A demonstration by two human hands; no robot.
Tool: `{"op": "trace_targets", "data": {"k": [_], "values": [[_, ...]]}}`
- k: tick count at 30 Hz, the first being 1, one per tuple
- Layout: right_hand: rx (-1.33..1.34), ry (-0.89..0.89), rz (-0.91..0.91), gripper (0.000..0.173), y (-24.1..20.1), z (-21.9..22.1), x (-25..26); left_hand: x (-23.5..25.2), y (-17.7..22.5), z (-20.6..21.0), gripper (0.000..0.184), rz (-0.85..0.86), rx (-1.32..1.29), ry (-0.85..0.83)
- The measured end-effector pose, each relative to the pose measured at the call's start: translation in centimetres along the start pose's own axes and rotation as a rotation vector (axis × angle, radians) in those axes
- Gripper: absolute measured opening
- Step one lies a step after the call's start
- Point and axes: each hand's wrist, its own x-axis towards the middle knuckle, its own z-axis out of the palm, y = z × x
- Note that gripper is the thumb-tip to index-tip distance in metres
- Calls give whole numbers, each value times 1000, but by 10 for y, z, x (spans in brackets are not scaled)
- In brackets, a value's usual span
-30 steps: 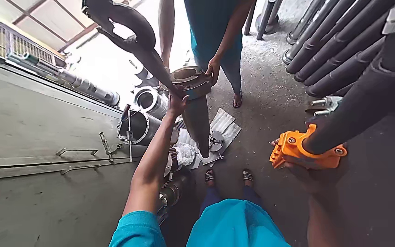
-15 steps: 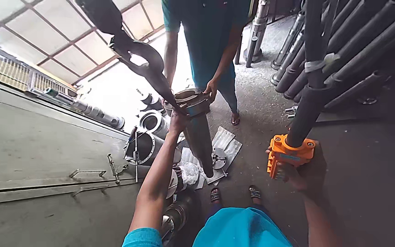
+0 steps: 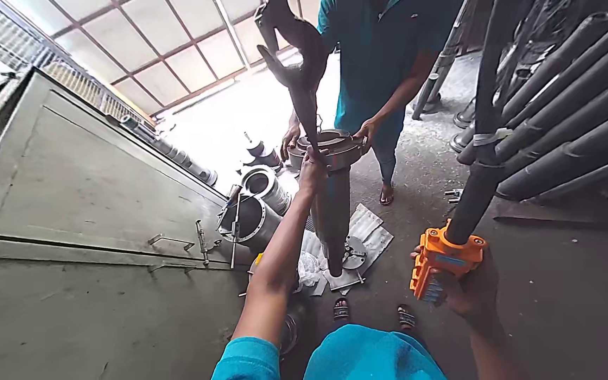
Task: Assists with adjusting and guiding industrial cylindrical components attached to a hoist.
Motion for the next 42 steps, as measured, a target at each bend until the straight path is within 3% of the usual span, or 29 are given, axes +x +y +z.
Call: {"op": "trace_targets", "data": {"k": [18,22,27,29,32,36,40,42], "values": [[21,-46,37,73,9,26,12,19,10,-48,52,36,173,44],[-13,-128,64,70,10,27,14,19,10,-52,50,47,175,51],[-353,-198,-76,75,24,26,13,20,9,-53,50,37,126,76],[-363,-187,-78,73,38,27,11,17,13,-55,52,7,103,68],[-172,-163,45,75,57,28,7,21,13,-60,54,-7,148,-14],[329,-302,214,47,52,20,13,44,-10,-61,54,156,140,-68],[651,-318,448,38,31,18,6,44,-11,-23,36,220,109,352],[720,-280,592,48,16,22,1,37,-6,-12,30,200,115,465]]}}
